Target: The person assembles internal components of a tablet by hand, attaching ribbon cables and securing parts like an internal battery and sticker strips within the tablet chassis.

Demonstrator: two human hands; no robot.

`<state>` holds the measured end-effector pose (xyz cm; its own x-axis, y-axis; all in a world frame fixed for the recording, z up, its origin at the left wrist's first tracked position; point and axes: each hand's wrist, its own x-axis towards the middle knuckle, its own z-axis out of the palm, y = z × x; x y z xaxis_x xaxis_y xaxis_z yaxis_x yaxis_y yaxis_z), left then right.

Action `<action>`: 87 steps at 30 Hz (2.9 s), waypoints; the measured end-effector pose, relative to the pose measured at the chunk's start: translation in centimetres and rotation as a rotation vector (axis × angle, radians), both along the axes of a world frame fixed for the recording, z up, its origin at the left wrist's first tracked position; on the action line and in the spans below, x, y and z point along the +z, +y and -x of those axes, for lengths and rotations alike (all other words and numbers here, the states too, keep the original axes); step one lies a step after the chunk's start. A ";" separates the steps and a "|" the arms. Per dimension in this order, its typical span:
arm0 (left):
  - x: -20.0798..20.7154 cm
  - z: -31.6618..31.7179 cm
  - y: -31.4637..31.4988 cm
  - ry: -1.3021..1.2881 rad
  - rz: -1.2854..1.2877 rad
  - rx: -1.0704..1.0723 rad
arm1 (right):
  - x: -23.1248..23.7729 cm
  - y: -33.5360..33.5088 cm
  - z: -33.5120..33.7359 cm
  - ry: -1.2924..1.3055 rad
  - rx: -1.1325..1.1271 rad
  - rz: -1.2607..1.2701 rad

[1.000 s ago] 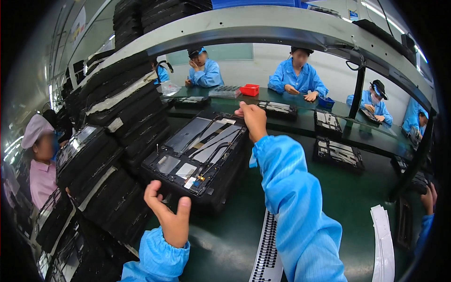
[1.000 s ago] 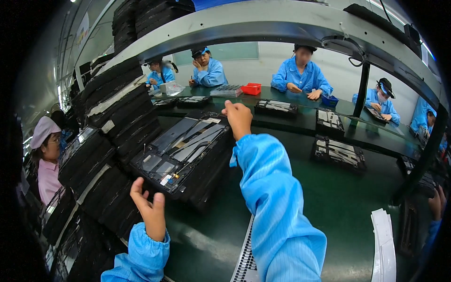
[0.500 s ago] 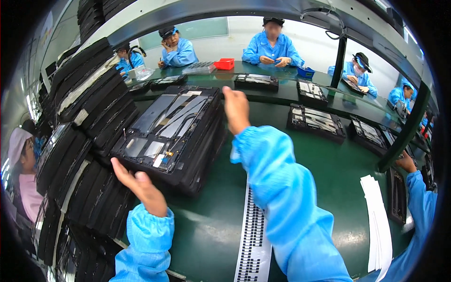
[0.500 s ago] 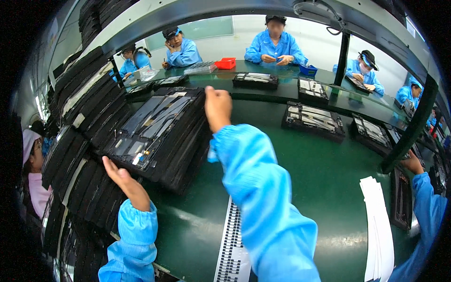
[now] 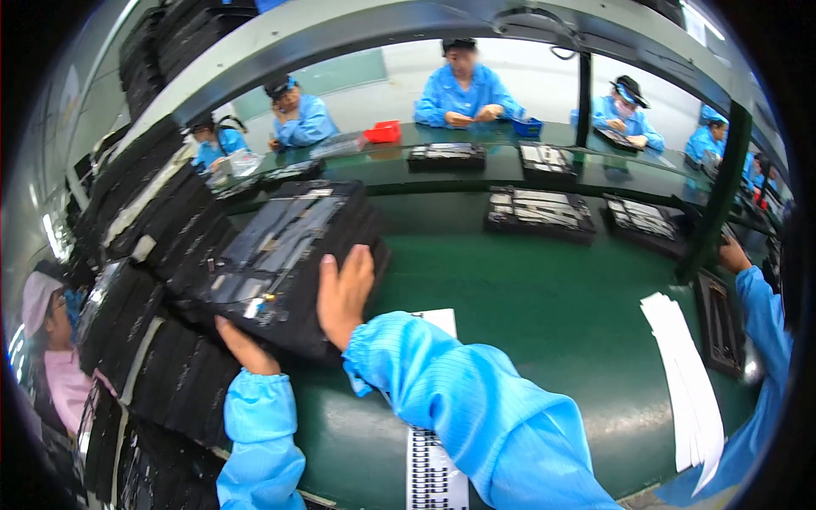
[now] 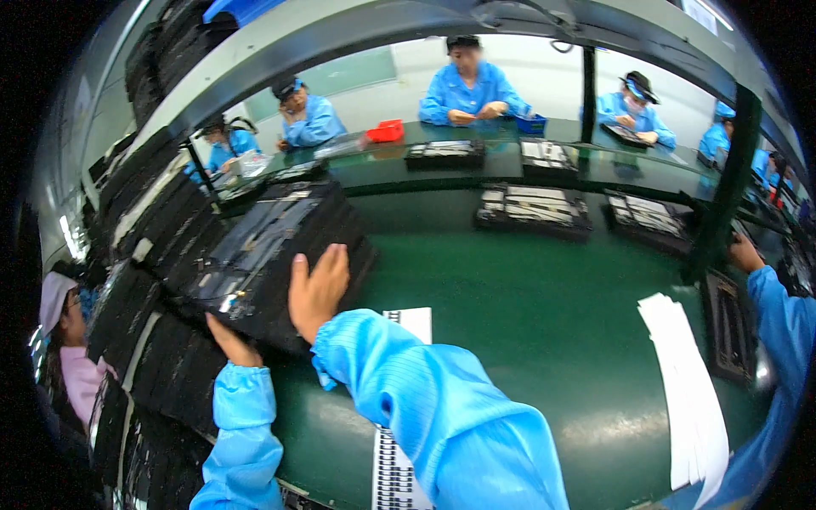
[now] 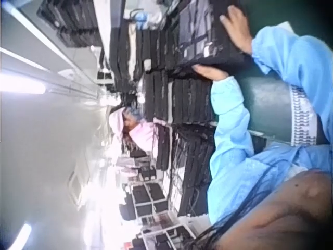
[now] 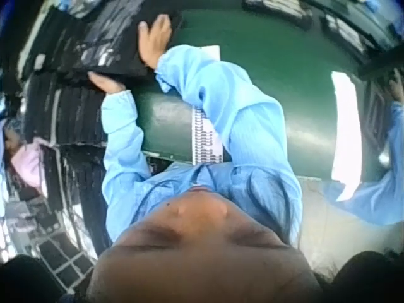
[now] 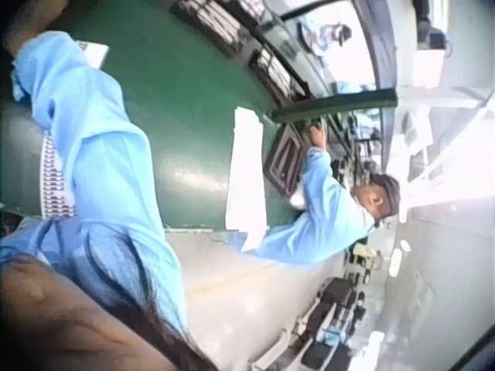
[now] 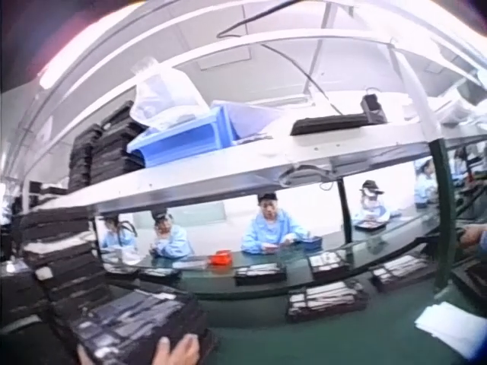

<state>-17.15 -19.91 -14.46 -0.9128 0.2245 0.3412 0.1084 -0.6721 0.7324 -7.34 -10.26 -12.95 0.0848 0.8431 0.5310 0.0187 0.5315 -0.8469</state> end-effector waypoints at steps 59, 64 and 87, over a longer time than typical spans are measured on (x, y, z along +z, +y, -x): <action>3.4 -17.5 4.5 2.098 0.971 -1.203 | 7.0 4.0 -41.4 -1.356 0.127 0.025; 4.3 -16.5 14.4 1.443 0.683 -0.794 | 3.5 16.1 -34.6 -1.128 0.118 0.125; 0.8 -11.3 25.9 0.488 0.424 -0.327 | 0.0 21.0 -25.3 0.236 -0.123 0.159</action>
<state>-5.84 5.95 -13.64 -0.5424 0.6633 0.5156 0.3318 -0.3947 0.8568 17.93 10.76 -12.96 0.2963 0.8899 0.3469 -0.1322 0.3979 -0.9078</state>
